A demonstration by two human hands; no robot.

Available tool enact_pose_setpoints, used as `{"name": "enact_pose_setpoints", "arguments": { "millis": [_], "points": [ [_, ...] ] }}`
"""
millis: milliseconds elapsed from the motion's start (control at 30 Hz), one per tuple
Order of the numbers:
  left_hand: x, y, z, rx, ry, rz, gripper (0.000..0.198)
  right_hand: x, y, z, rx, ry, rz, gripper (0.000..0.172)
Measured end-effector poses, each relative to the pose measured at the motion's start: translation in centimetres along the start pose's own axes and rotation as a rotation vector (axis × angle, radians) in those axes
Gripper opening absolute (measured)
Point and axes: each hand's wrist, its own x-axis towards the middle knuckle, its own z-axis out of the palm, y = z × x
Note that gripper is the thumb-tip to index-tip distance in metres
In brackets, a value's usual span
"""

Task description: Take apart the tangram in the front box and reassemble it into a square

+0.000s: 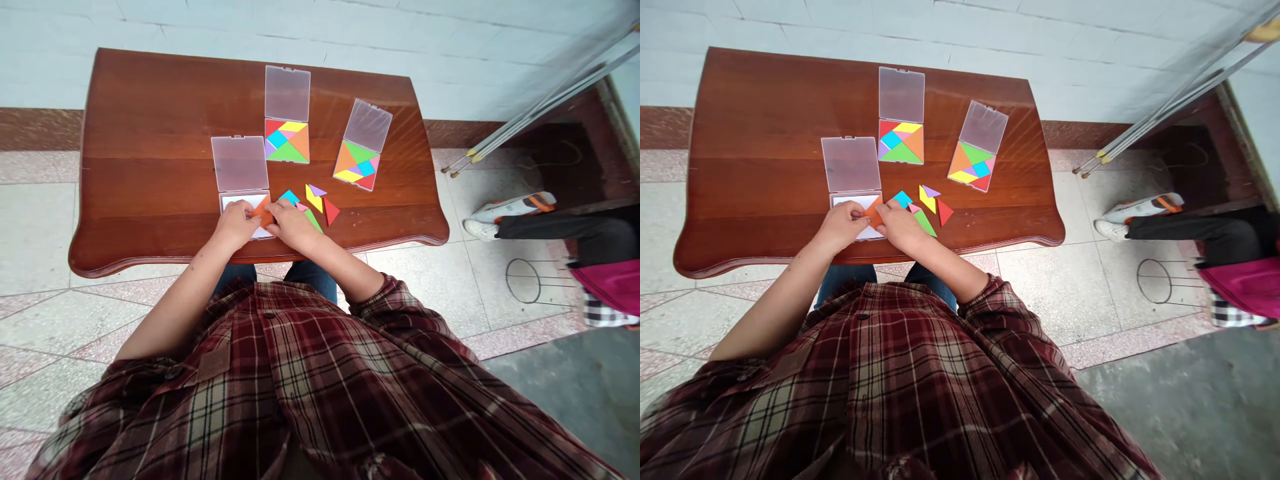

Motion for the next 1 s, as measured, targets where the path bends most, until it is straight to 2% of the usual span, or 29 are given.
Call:
{"name": "enact_pose_setpoints", "arguments": {
  "millis": [100, 233, 300, 433, 500, 567, 633, 733, 867, 1000],
  "points": [
    [0.0, 0.3, -0.2, -0.002, -0.008, -0.006, 0.015, -0.1, 0.0, 0.2, 0.003, 0.019, -0.004, 0.032],
    [0.0, 0.7, -0.1, 0.053, -0.011, -0.081, 0.048, 0.0, 0.1, 0.9, 0.02, 0.047, -0.005, 0.031],
    [0.1, 1.0, 0.0, 0.058, -0.025, -0.082, 0.055, 0.1, 0.0, 1.3, 0.042, 0.064, 0.009, 0.031],
    [0.1, 1.5, 0.0, 0.079, -0.088, -0.019, 0.04, 0.2, -0.6, 2.3, 0.09, 0.124, 0.027, 0.032],
    [0.0, 1.5, -0.1, 0.149, -0.065, 0.009, 0.032, 0.2, -0.9, 2.4, 0.096, 0.137, 0.033, 0.034],
    [-0.2, 1.3, -0.3, 0.219, -0.009, 0.011, 0.032, -0.1, -0.7, 2.2, 0.098, 0.127, 0.029, 0.035],
    [-0.4, 0.9, -0.5, 0.268, 0.017, 0.01, 0.038, -0.8, -0.1, 1.4, 0.097, 0.135, 0.03, 0.035],
    [-0.7, 0.5, -0.7, 0.326, -0.012, 0.075, 0.045, -2.3, 1.7, -0.1, 0.072, 0.214, 0.081, 0.035],
    [-0.2, 0.5, -0.9, 0.386, -0.104, 0.199, 0.059, -4.5, 4.1, -1.3, 0.002, 0.237, 0.212, 0.035],
    [0.6, 0.7, -1.5, 0.434, -0.207, 0.236, 0.069, -5.3, 5.2, -1.0, -0.057, 0.192, 0.271, 0.041]
  ]
}}
